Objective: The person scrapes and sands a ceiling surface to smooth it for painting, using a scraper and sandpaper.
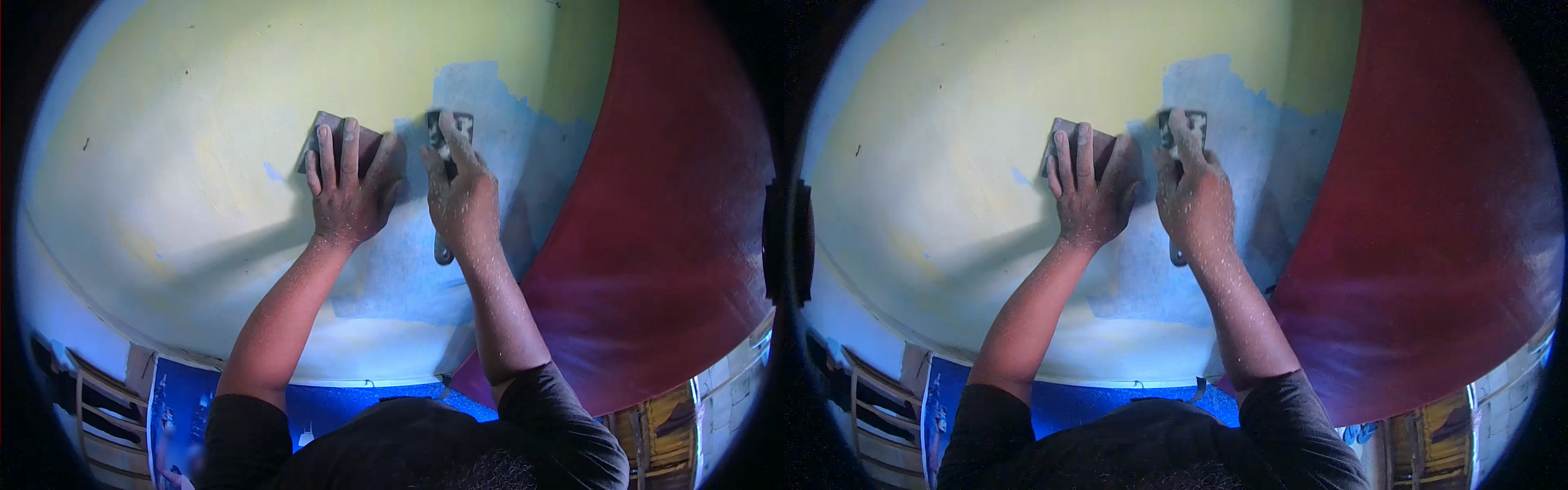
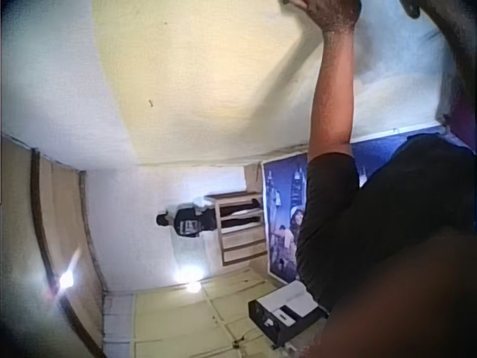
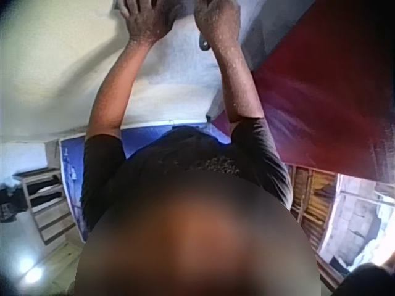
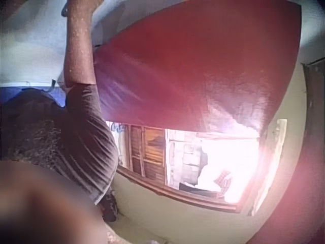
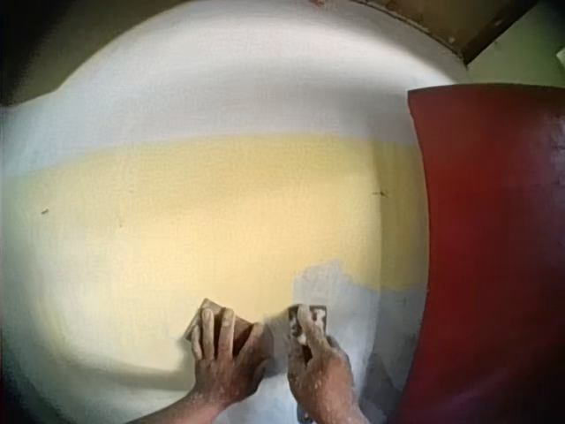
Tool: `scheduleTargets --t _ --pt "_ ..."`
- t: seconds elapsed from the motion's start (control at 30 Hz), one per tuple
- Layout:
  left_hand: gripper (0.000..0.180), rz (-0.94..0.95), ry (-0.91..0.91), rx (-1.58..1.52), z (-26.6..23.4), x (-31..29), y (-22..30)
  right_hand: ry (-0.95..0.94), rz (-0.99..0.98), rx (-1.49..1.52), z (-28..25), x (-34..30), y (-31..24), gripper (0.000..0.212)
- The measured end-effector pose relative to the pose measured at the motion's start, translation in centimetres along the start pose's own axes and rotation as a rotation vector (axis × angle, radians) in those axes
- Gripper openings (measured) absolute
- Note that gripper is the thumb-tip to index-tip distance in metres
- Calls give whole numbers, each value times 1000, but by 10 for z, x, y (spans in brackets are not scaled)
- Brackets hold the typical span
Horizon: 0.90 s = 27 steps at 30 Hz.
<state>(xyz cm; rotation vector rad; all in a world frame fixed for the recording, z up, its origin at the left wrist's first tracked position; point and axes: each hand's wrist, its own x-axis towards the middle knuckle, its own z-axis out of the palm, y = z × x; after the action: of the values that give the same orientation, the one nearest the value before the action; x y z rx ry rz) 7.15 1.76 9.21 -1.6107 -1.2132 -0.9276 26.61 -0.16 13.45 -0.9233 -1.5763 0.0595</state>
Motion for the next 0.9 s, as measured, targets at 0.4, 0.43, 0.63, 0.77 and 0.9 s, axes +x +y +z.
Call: scheduleTargets --t 0.4,0.43,0.63,0.77,0.9 --pt "70 -28 35 51 0 -9 -1 -6 -77 117 8 -5 14 55" --pt "70 -30 25 52 0 -9 0 -11 -71 110 10 -10 18 54" --pt "69 -14 45 36 2 -4 -1 15 -76 105 5 7 8 53" --pt "70 0 36 47 5 -7 -5 -14 18 38 9 -9 4 52" --pt "69 32 50 44 7 -7 -6 39 28 9 8 -1 -9 51"
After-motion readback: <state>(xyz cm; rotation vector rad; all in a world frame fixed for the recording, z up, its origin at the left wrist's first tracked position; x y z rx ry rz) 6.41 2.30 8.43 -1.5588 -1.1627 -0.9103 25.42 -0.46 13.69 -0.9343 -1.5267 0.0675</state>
